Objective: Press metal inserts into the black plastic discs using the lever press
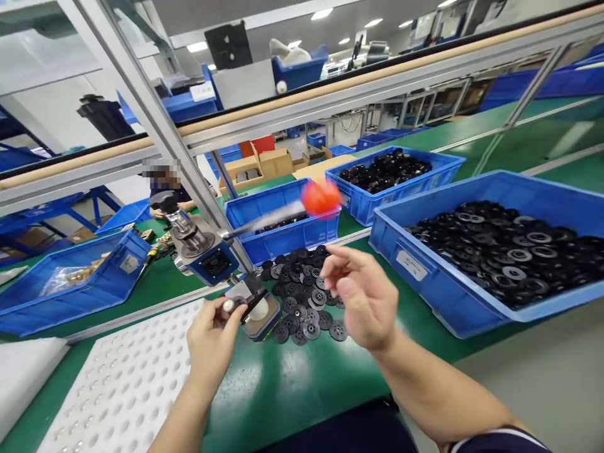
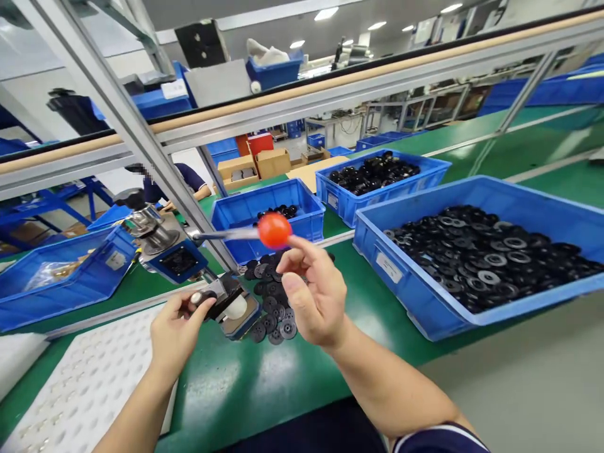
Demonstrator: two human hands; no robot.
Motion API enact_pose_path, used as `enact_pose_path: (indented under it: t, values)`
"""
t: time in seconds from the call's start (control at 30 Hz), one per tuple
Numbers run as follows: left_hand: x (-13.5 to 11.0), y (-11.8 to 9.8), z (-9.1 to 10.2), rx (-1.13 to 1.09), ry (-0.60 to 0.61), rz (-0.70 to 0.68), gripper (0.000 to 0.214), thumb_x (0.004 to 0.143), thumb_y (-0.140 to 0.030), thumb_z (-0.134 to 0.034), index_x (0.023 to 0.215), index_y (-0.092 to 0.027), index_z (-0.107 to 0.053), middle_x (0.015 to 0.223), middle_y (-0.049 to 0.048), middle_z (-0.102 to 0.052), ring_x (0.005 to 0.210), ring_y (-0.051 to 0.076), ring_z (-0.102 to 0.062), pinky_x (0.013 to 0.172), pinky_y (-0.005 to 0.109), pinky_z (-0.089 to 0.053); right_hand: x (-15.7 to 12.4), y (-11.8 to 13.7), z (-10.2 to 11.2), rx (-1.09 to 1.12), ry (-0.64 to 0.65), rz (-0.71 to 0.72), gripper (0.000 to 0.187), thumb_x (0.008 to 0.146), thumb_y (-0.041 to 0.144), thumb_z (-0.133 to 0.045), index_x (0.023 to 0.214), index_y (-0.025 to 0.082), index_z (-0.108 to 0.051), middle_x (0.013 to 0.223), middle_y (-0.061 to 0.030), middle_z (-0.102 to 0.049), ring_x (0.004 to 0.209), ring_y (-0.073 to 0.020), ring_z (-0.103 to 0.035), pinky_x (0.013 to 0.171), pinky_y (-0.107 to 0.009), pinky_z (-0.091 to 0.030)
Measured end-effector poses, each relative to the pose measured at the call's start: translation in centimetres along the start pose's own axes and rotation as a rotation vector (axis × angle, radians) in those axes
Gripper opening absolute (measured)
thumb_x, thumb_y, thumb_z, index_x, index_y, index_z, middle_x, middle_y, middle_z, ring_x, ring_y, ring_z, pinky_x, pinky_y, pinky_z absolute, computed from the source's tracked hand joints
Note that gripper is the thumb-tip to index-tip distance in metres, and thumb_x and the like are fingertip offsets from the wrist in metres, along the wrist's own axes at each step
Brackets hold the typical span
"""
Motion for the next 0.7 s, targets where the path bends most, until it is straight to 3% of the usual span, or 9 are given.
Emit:
enact_pose_path:
  t: [0.1,0.2,0.27,0.33,0.43,0.7]
  values:
    - [-2.9,-1.6,0.5,-0.260,0.119,0.160,0.036,0.072,-0.052,-0.075,0.087,-0.020,-0.068,0.077,0.0034,-0.069,0.067,0.018,-0.062,0.063,0.030,-0.051,-2.7,-1.3,-1.0,0.021,0.306,-0.153,0.049,0.093,0.038,-0.057,0.137,0.019,-0.050,0.099,-0.0068,-0.065,0.079,-0.0149,-0.062,0.066,-0.029,-0.054]
    - [-5.6,-2.0,-0.2,-0.602,0.364,0.407,0.044,0.065,-0.053,-0.083,0.086,-0.018,-0.067,0.070,0.0028,-0.068,0.059,0.016,-0.060,0.054,0.027,-0.049,-6.1,-2.2,-2.1,-0.055,0.624,-0.264,0.059,0.084,0.041,-0.072,0.135,0.019,-0.053,0.104,-0.0069,-0.065,0.077,-0.0136,-0.060,0.067,-0.028,-0.053]
    - [-7.2,-1.6,-1.2,-0.810,0.511,0.563,0.047,0.063,-0.053,-0.086,0.086,-0.017,-0.067,0.069,0.0022,-0.067,0.056,0.014,-0.057,0.053,0.026,-0.048,-7.9,-2.2,-2.5,-0.073,0.734,-0.275,0.063,0.078,0.041,-0.080,0.132,0.019,-0.056,0.101,-0.0060,-0.066,0.078,-0.0138,-0.059,0.070,-0.028,-0.053]
    - [-8.6,-0.9,-2.1,-0.969,0.590,0.675,0.047,0.062,-0.050,-0.088,0.086,-0.016,-0.067,0.070,0.0018,-0.065,0.055,0.011,-0.054,0.053,0.024,-0.046,-8.8,-2.0,-2.9,-0.075,0.759,-0.252,0.058,0.075,0.040,-0.083,0.124,0.018,-0.062,0.092,-0.0034,-0.065,0.076,-0.0134,-0.058,0.071,-0.027,-0.051]
    - [-10.1,0.1,-3.2,-1.080,0.606,0.760,0.045,0.062,-0.047,-0.090,0.086,-0.016,-0.069,0.073,0.0017,-0.064,0.057,0.009,-0.051,0.053,0.021,-0.043,-8.9,-1.7,-3.1,-0.080,0.736,-0.219,0.044,0.073,0.039,-0.084,0.108,0.017,-0.068,0.080,-0.0006,-0.062,0.070,-0.0124,-0.054,0.066,-0.025,-0.048]
    - [-11.0,1.2,-4.0,-1.072,0.587,0.782,0.044,0.065,-0.048,-0.088,0.090,-0.015,-0.072,0.081,0.0053,-0.067,0.065,0.012,-0.054,0.055,0.021,-0.042,-8.9,-1.7,-3.2,-0.110,0.730,-0.259,0.038,0.073,0.036,-0.084,0.103,0.020,-0.068,0.079,0.0000,-0.064,0.071,-0.0129,-0.057,0.066,-0.025,-0.048]
Point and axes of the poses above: each hand's wrist, its own x-axis towards the middle knuckle, its own z-axis out of the back of the hand, y = z × x, the point moved 1 cm from there along x, towards the middle knuckle
